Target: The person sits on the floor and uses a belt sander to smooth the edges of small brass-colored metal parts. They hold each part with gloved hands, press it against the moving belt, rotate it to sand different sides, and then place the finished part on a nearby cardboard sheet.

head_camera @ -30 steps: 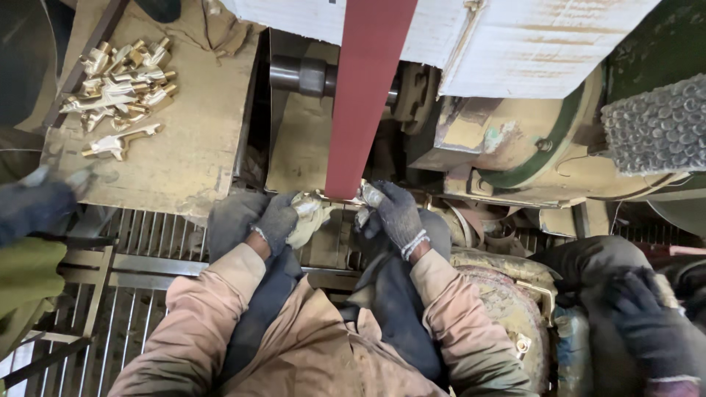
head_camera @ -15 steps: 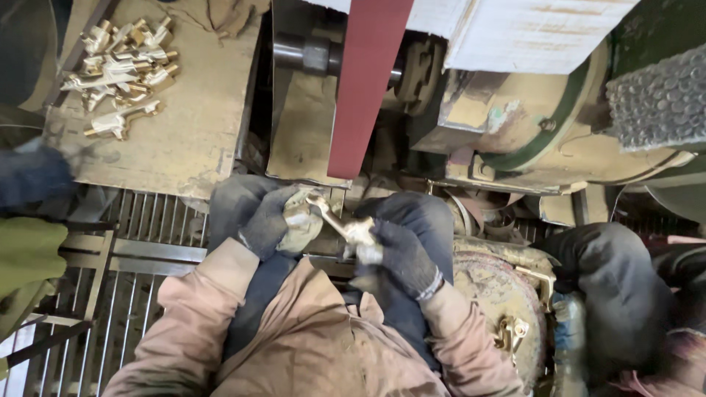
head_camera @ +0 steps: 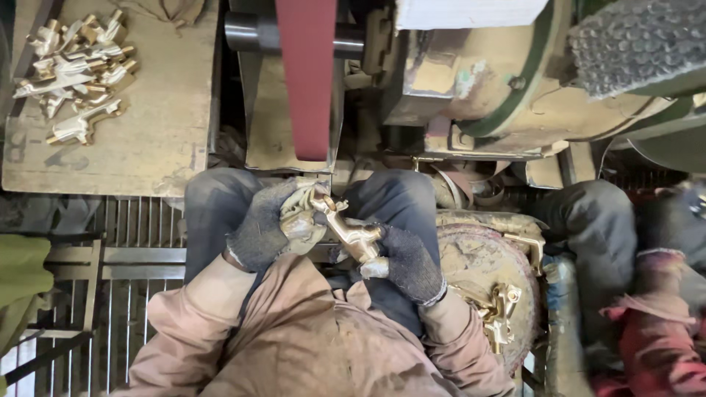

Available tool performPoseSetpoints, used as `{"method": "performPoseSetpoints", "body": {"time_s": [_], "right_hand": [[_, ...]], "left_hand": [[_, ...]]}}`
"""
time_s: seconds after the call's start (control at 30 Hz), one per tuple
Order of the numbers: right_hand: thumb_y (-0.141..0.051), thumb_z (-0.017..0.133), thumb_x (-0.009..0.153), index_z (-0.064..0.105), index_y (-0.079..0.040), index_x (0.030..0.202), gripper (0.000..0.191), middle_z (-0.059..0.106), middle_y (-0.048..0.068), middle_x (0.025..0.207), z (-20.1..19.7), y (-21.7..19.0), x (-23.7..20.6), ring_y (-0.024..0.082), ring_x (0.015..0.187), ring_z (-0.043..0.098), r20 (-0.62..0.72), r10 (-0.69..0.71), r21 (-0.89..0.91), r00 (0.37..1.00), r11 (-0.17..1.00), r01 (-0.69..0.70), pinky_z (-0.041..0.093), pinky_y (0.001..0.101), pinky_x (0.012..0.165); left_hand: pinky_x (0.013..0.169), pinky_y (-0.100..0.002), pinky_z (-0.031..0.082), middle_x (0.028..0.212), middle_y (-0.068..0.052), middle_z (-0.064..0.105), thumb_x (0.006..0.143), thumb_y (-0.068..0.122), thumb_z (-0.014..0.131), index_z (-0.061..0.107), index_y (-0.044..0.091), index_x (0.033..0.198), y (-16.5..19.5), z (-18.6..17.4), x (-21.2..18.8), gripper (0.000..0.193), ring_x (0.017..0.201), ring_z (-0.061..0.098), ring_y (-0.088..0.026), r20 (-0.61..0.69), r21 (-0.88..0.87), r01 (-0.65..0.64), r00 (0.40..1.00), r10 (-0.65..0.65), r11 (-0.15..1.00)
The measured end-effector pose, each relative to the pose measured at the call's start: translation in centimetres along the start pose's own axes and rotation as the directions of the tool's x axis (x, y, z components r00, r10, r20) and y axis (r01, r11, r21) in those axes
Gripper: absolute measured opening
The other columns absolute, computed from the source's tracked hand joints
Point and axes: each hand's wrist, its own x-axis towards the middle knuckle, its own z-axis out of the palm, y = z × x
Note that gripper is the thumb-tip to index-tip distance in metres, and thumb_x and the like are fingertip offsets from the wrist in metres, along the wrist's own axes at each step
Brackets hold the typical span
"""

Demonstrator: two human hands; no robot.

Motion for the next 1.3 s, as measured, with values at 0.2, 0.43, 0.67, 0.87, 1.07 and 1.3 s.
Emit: {"method": "performPoseSetpoints", "body": {"time_s": [0.2,0.43,0.67,0.87,1.07,1.3], "right_hand": [[-0.006,0.082,0.079,0.068,0.001,0.125,0.048,0.075,0.006,0.107,-0.8,0.0,-1.5,0.01,0.095,0.066,-0.091,0.053,-0.001,0.994,0.999,-0.054,0.059,0.0289,0.085],[-0.004,0.073,0.085,0.066,0.007,0.127,0.044,0.076,0.011,0.105,-4.5,1.4,-7.3,0.016,0.087,0.07,-0.288,0.155,0.285,0.945,0.956,-0.07,0.058,0.0294,0.078],[-0.004,0.071,0.087,0.063,0.006,0.129,0.044,0.075,0.013,0.106,-12.4,7.6,-16.9,0.021,0.081,0.071,-0.661,0.478,0.279,0.579,0.872,-0.401,0.059,0.0379,0.072],[-0.003,0.062,0.09,0.077,-0.016,0.124,0.039,0.076,0.013,0.117,-16.4,12.2,-21.4,0.03,0.107,0.074,-0.587,0.164,-0.66,0.793,0.47,-0.586,0.058,0.0404,0.092],[-0.022,0.067,0.091,0.076,-0.023,0.12,0.031,0.074,0.012,0.117,-16.1,13.1,-20.6,0.034,0.106,0.07,-0.636,0.375,-0.616,0.674,0.278,-0.737,0.056,0.0426,0.093],[-0.024,0.07,0.089,0.075,-0.016,0.122,0.034,0.075,0.013,0.113,-13.5,8.7,-15.7,0.032,0.106,0.072,-0.659,0.158,-0.564,0.735,0.542,-0.623,0.055,0.0411,0.092]], "left_hand": [[0.09,-0.03,0.058,0.112,-0.008,0.071,0.081,0.001,0.082,0.062,0.0,0.126,-0.4,1.5,0.5,0.05,0.102,0.069,-0.014,0.056,0.302,-0.142,0.99,0.131,0.943],[0.08,-0.039,0.062,0.104,-0.021,0.07,0.097,0.02,0.065,0.061,-0.003,0.109,-3.7,0.1,0.2,0.027,0.096,0.071,-0.031,0.144,-0.887,0.349,0.83,-0.539,0.301],[0.1,-0.033,0.057,0.125,-0.014,0.067,0.086,0.004,0.075,0.059,0.006,0.131,-0.8,-7.6,-5.6,0.047,0.115,0.069,-0.024,-0.189,0.752,-0.019,0.951,0.243,0.659],[0.095,-0.037,0.055,0.12,-0.019,0.068,0.084,0.012,0.082,0.058,0.001,0.138,-1.8,-9.9,-7.2,0.061,0.108,0.068,-0.031,-0.403,0.882,0.353,0.908,0.111,0.312],[0.106,-0.042,0.053,0.131,-0.02,0.065,0.086,0.024,0.084,0.058,0.001,0.136,-3.0,-7.9,-7.1,0.061,0.121,0.064,-0.036,-0.218,0.975,0.199,0.93,0.295,0.094],[0.089,-0.046,0.051,0.114,-0.02,0.063,0.071,0.009,0.074,0.052,-0.009,0.135,-1.1,-4.8,-9.4,0.07,0.1,0.061,-0.038,-0.298,0.931,0.178,0.874,0.384,0.317]]}}
